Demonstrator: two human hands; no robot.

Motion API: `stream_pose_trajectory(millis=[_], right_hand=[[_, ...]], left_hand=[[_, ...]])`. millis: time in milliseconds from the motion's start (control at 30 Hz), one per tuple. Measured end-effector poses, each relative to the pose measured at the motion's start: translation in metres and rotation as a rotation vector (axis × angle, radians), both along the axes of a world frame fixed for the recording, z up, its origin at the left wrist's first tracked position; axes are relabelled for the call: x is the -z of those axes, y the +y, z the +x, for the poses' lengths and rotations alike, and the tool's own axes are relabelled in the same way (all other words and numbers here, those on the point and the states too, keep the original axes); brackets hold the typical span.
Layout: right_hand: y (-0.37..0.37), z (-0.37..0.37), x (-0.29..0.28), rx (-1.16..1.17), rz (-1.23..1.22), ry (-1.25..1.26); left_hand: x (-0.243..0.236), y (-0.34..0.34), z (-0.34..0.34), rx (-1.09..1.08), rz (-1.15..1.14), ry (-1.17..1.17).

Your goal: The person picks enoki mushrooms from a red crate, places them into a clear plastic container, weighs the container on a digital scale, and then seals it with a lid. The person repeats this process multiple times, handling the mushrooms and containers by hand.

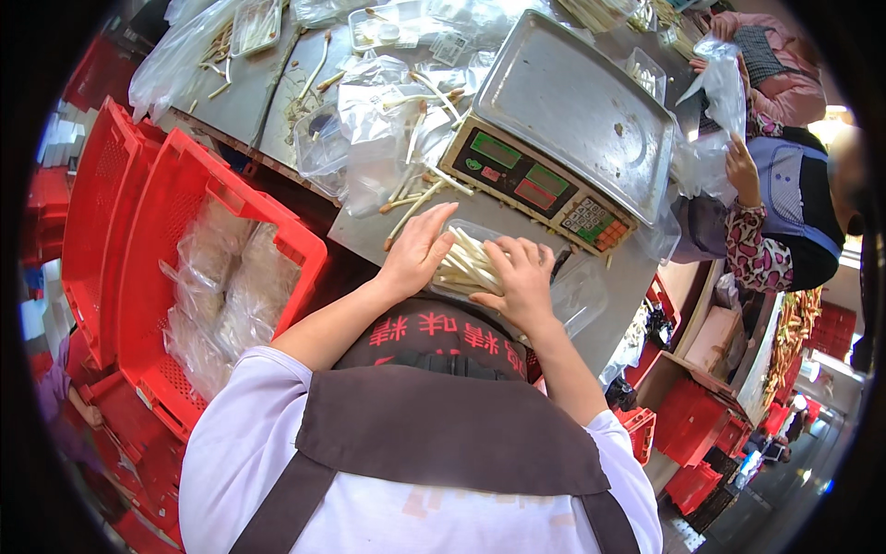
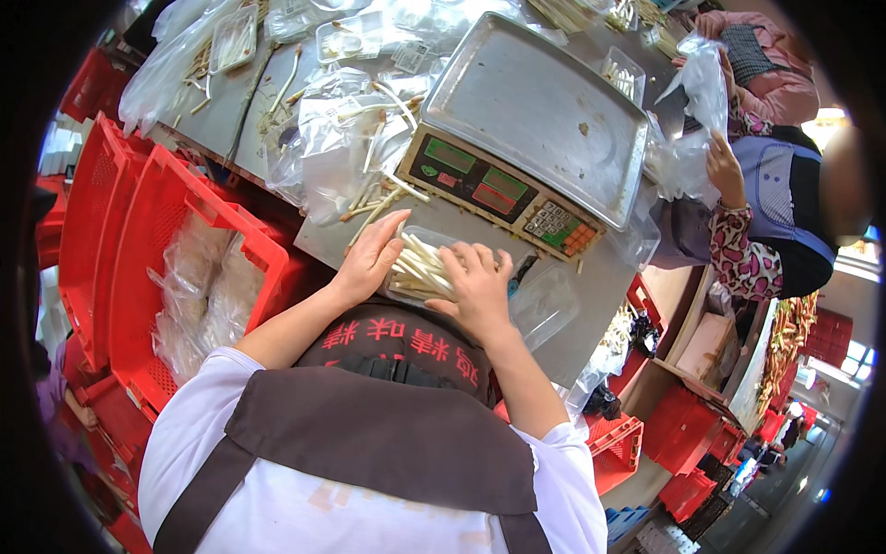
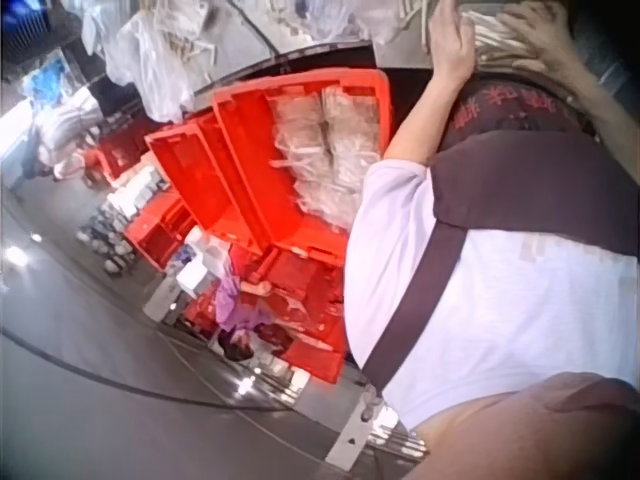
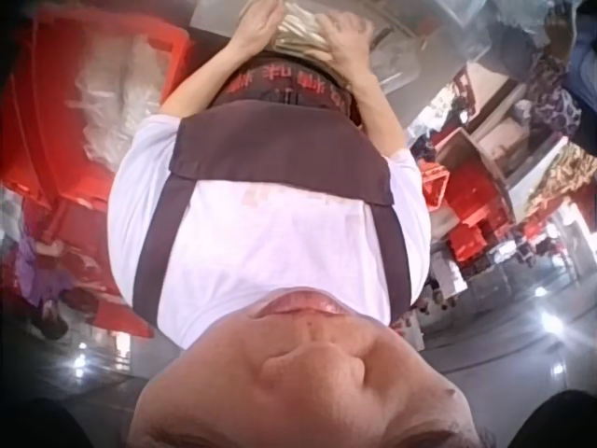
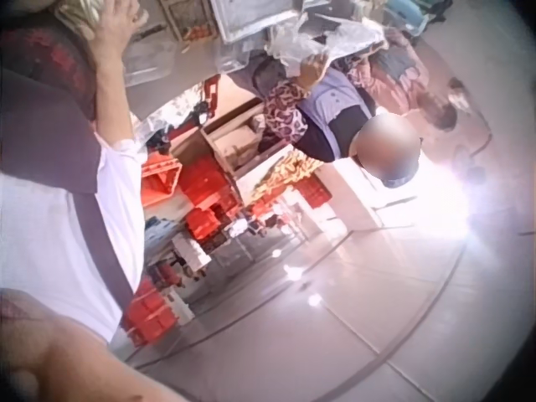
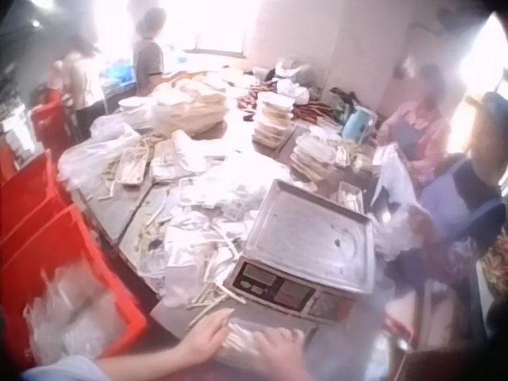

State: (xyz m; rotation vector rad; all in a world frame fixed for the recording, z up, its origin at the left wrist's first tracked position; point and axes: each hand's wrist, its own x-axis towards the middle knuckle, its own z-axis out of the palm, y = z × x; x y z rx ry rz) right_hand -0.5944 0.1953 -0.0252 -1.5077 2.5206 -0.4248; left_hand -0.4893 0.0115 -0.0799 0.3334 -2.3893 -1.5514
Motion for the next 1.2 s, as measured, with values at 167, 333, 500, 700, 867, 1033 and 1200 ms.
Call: stream_pose_trajectory(millis=[167,333,500,700,867,1033,1200], right_hand=[[0.038,-0.010,0.032,0.228,-0.251,-0.103],[0.030,0.008,0.066,0.395,-0.387,-0.221],[0.031,0.009,0.058,0.359,-0.369,-0.022],[0.004,0.005,0.047,0.331,-0.240,0.043],[0.008,0.016,0.024,0.278,-0.136,0.133],[0.016,0.019,0.048,0.284,-0.110,0.107],[0.015,0.016,0.039,0.277,-0.166,-0.040]], left_hand=[[0.001,-0.002,-0.011,0.025,0.040,0.048],[-0.004,0.025,-0.018,0.121,-0.377,-0.072],[-0.020,0.019,-0.019,0.122,-0.680,-0.147],[-0.015,0.031,-0.038,0.222,-0.813,-0.096],[-0.011,0.032,-0.038,0.172,-0.849,-0.051],[-0.017,0.031,-0.034,0.216,-0.800,0.016],[-0.019,0.025,-0.025,0.332,-0.802,-0.061]])
